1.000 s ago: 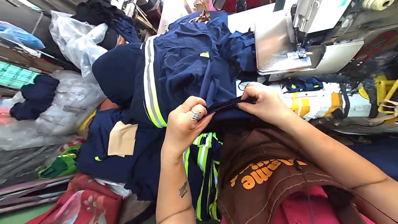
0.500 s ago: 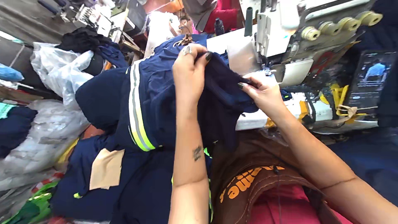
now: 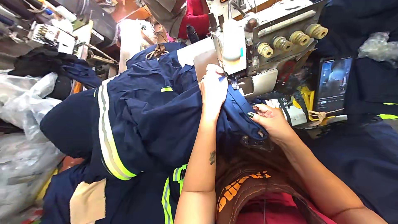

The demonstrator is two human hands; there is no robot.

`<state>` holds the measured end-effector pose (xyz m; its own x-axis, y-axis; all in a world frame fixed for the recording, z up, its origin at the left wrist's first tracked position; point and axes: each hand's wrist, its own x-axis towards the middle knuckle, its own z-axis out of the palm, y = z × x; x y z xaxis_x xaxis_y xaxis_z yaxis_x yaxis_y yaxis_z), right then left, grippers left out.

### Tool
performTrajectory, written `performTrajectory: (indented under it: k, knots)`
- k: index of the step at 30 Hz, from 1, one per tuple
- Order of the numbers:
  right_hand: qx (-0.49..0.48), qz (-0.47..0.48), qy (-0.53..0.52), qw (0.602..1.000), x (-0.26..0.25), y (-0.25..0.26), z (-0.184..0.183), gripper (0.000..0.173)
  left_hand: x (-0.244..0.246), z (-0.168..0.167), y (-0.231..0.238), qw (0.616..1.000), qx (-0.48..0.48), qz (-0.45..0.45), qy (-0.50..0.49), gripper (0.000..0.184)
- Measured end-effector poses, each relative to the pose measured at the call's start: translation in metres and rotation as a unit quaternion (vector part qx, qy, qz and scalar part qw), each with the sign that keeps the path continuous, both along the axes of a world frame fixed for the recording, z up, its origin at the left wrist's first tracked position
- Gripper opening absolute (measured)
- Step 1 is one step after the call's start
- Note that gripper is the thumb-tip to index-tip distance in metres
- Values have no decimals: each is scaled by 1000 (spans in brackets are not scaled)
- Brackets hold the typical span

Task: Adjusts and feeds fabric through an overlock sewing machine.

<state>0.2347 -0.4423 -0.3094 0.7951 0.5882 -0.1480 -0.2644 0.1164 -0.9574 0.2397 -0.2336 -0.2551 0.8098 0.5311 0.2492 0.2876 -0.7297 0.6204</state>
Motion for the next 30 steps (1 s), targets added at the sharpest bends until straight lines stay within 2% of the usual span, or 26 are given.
performTrajectory:
  k: [8,11,14,17,19,21,23,27,29,30]
  knots:
    - [7,-34,-35,999,4,18,-2,19,21,4,8,999,0,33,15,18]
    - [-17,-29,-59,998,4,23,-3,14,28,0,19,1000,-16,15,-4,17]
    - [-26,-27,-63,997,6,29,-2,9,27,3,29,998,-30,0,-58,24]
    - [3,-14,-47,999,9,32,-2,5,-9,4,21,975,94,-5,-200,18]
    - [30,-3,-9,999,10,33,-1,6,-51,-14,7,948,177,-8,-263,18]
    - [54,14,62,997,11,33,2,7,-90,-45,-14,935,203,-10,-292,17]
    - [74,38,147,986,12,34,5,11,-111,-72,-36,939,193,-39,-281,17]
    - [99,60,257,960,5,32,9,20,-92,-82,-49,936,256,-87,-223,30]
    - [80,36,212,973,2,26,13,26,-76,-74,-42,928,269,-101,-236,32]
    - [50,21,148,987,2,22,13,28,-72,-68,-40,927,259,-114,-247,31]
